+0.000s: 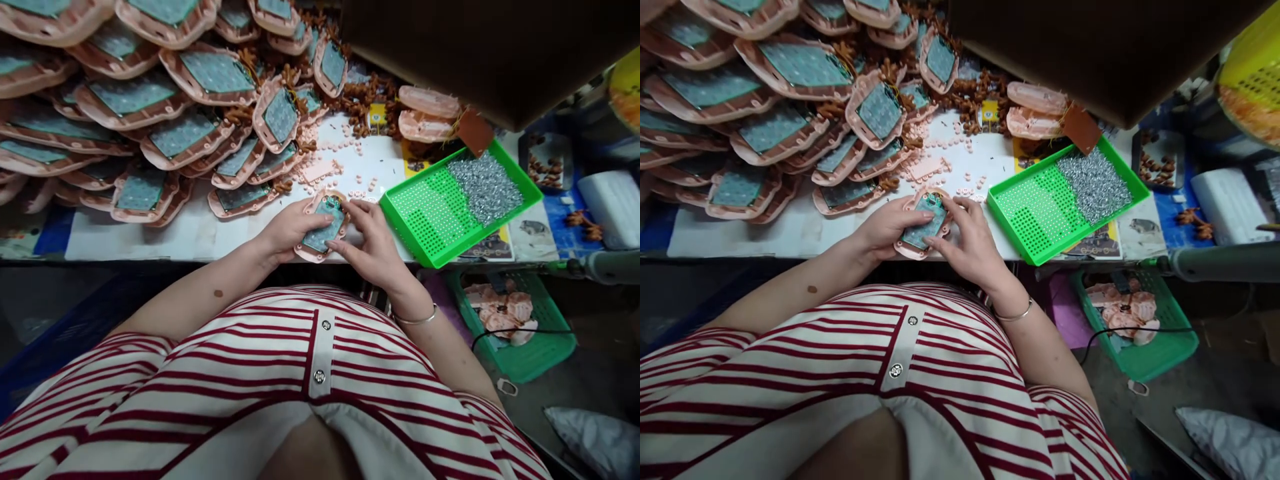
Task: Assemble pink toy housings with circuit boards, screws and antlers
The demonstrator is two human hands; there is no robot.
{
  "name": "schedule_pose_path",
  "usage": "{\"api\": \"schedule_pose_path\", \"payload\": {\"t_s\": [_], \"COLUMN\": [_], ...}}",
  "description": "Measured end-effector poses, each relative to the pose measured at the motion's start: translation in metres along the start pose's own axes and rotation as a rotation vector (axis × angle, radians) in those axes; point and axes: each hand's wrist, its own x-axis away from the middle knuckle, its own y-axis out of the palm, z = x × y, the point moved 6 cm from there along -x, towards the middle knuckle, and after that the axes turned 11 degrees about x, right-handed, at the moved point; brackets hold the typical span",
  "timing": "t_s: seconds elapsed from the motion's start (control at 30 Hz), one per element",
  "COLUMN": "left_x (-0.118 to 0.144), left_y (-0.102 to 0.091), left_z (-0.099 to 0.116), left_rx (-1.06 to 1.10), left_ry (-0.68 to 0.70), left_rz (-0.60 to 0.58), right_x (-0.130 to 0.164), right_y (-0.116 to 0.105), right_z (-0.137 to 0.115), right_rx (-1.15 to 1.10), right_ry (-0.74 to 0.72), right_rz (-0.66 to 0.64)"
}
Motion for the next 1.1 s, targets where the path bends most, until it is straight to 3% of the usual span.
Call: {"api": "schedule_pose_path", "payload": {"t_s": [0.6, 0.97, 1.1], "left_x": [0.0, -0.002, 0.003], "left_y": [0.005, 0.002, 0.003], "left_z": [0.005, 0.005, 0.004], "left_rx": [0.02, -0.008, -0.026], "left_ry": [0.007, 0.012, 0.025], "left_rz": [-0.034, 0.011, 0.038], "right_x": [-0.001, -0.002, 0.002], "right_y": [0.01, 0.01, 0.008], "right_z": [0.009, 0.013, 0.003], "right_rx": [-0.126, -0.123, -0.069], "right_ry": [0.036, 0.038, -0.003], "right_rz": [0.163, 0.153, 0.157]}}
